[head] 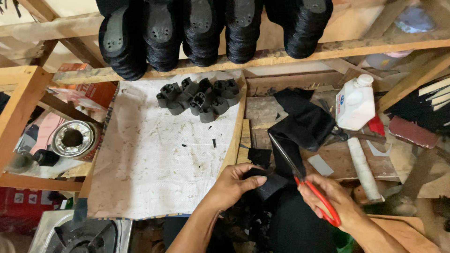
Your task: The person wraps small black shoe parts with black fabric, trims the excess with scissors, and places the wrapped parts on a white cloth. The process is repeated for multiple parts.
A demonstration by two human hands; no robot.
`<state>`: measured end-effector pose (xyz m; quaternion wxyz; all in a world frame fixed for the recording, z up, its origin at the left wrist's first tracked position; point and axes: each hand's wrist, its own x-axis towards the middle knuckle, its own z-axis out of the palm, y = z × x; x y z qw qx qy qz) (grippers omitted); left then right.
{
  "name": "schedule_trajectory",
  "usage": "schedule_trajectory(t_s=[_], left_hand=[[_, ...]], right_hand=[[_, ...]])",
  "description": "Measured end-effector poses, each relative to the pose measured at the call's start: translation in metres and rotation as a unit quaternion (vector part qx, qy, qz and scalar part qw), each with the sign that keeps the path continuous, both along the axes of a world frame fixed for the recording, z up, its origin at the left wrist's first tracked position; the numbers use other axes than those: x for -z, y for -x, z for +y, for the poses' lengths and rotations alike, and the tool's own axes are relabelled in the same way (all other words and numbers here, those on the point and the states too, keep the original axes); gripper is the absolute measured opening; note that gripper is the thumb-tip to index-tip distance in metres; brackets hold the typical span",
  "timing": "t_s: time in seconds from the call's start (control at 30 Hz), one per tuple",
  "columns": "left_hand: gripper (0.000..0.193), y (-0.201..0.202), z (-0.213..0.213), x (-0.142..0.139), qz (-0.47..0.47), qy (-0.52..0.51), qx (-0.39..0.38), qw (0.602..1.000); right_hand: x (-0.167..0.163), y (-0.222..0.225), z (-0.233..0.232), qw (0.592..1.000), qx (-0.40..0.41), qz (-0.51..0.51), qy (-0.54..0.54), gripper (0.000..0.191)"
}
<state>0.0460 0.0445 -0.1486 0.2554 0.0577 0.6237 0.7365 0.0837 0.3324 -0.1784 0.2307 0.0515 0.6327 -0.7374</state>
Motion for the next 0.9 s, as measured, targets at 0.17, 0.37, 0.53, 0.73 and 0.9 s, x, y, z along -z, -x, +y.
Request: schedule_trajectory(t_s=[0.17,0.37,0.53,0.73,0.9], left_hand=[[0.019,0.004,-0.018,-0.005,-0.033,-0.018,-0.041,0.998],[0.016,0.002,-0.01,-0.005,-0.043,0.01,-0.028,0.999],[0.013,0.0,-0.003,-0.005,-0.017,0.017,-0.02,1.0],[0.007,-0.006,0.003,-0.005,-0.006,0.006,-0.015,1.0],[0.004,-0.009,0.004,-0.006,-0.036,-0.011,-0.019,0.999]], right_hand=[[0.019,-0.022,0.035,0.976,-0.187,0.005,-0.112,0.032],[0.007,-0.045,0.052,0.969,-0.201,0.131,-0.055,0.046],[0.0,-0.032,0.039,0.983,-0.144,-0.113,-0.032,0.043],[-0.027,-0.037,0.025,0.935,-0.241,0.127,-0.226,0.039],[-0.04,-0.034,0.016,0.933,-0.24,0.024,-0.266,0.033]])
